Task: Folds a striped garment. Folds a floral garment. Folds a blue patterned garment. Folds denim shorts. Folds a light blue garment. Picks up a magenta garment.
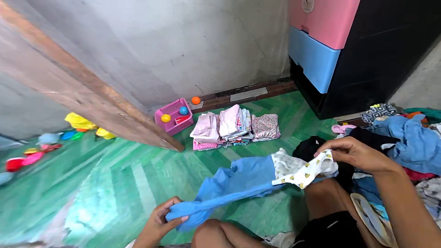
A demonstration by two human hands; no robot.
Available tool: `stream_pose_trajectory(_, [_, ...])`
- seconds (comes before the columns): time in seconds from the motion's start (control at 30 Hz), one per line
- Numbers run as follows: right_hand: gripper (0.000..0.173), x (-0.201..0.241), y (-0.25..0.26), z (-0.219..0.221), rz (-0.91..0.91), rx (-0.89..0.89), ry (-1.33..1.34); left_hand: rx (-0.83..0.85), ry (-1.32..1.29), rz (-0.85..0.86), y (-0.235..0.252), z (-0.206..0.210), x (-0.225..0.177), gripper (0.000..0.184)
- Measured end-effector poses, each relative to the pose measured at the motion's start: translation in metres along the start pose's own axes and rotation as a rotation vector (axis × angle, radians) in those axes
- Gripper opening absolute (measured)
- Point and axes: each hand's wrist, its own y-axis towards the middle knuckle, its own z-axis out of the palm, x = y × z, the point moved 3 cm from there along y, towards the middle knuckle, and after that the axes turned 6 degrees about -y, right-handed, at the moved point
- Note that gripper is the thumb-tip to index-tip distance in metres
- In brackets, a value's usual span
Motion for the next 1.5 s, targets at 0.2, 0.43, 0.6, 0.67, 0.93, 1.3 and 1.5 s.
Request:
stream_pose_trajectory(0.2, [0.024, -0.048, 0.075, 0.001, 0.309, -0.224, 0.347, -0.515, -0.342, 0.071, 0.075, -0.006, -0.029, 0.013])
stream_pose_trajectory(0.43, [0.04, -0.187, 0.017, 0.1, 0.941, -0.161, 0.446, -0.475, -0.476, -0.611, 0.043, 0.022, 0.112, 0.031])
stream_pose_trajectory(0.6, [0.03, -0.198, -0.012, 0.114, 0.979, -0.257, 0.478, -0.476, -0.455, -0.636, 0.021, 0.01, 0.131, 0.014])
stream_pose_trajectory(0.67, [0.039, -0.195, -0.002, 0.106, 0.879, -0.367, 0.559, -0.477, -0.503, -0.537, 0.029, 0.002, 0.119, 0.016])
stream_pose_trajectory(0.93, [0.054, -0.191, 0.034, 0.09, 0.81, -0.368, 0.293, -0.615, -0.302, -0.569, 0.049, -0.013, 0.132, 0.023])
stream_pose_trajectory(1.3, [0.023, -0.119, 0.114, 0.038, 0.321, -0.56, -0.028, -0.963, -0.059, -0.163, 0.13, -0.059, 0.021, 0.046])
stream_pose_trajectory(1.5, [0.026, -0.125, 0.074, 0.062, 0.45, -0.314, -0.426, -0.809, 0.157, -0.202, 0.09, -0.05, 0.053, 0.037])
